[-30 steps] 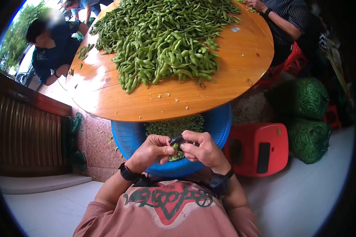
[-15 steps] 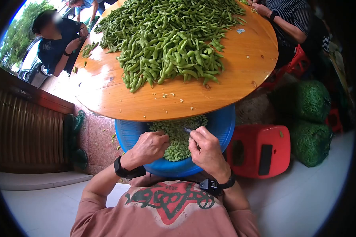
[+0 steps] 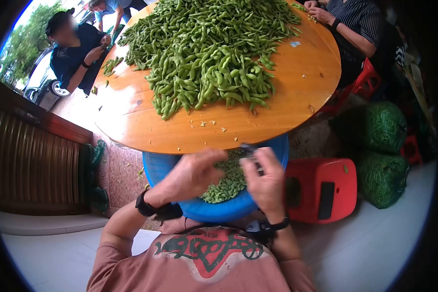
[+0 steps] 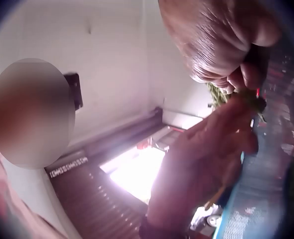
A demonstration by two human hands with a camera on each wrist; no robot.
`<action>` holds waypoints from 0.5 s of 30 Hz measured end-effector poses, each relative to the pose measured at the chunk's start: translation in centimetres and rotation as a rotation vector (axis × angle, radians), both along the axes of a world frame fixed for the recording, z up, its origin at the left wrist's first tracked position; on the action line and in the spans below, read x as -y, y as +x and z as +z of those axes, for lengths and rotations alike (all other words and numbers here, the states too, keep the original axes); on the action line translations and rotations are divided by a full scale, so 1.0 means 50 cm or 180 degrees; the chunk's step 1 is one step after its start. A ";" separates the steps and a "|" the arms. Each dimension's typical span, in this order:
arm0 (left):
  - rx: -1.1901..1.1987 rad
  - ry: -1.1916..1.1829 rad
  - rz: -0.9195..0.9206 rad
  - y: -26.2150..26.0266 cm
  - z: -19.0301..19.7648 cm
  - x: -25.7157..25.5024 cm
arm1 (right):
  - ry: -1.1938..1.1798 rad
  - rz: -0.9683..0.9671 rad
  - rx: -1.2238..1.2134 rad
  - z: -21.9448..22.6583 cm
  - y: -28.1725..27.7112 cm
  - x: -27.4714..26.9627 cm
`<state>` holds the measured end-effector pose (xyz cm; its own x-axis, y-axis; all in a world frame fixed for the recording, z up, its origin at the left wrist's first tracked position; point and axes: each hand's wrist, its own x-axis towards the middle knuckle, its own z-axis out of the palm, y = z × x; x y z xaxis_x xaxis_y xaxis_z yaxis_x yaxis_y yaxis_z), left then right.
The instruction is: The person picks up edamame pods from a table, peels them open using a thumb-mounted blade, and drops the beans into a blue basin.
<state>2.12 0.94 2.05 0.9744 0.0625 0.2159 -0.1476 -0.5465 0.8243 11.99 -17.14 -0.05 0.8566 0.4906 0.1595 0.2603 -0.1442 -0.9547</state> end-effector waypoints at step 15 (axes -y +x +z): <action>0.0394 0.1000 0.1493 0.102 -0.009 -0.134 | -0.0153 -0.0280 -0.0560 0.042 0.035 0.080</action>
<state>7.23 7.66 1.61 0.8243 0.3962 0.4045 0.0846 -0.7925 0.6039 13.74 -21.12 2.05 0.9091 0.4162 -0.0181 0.0746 -0.2054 -0.9758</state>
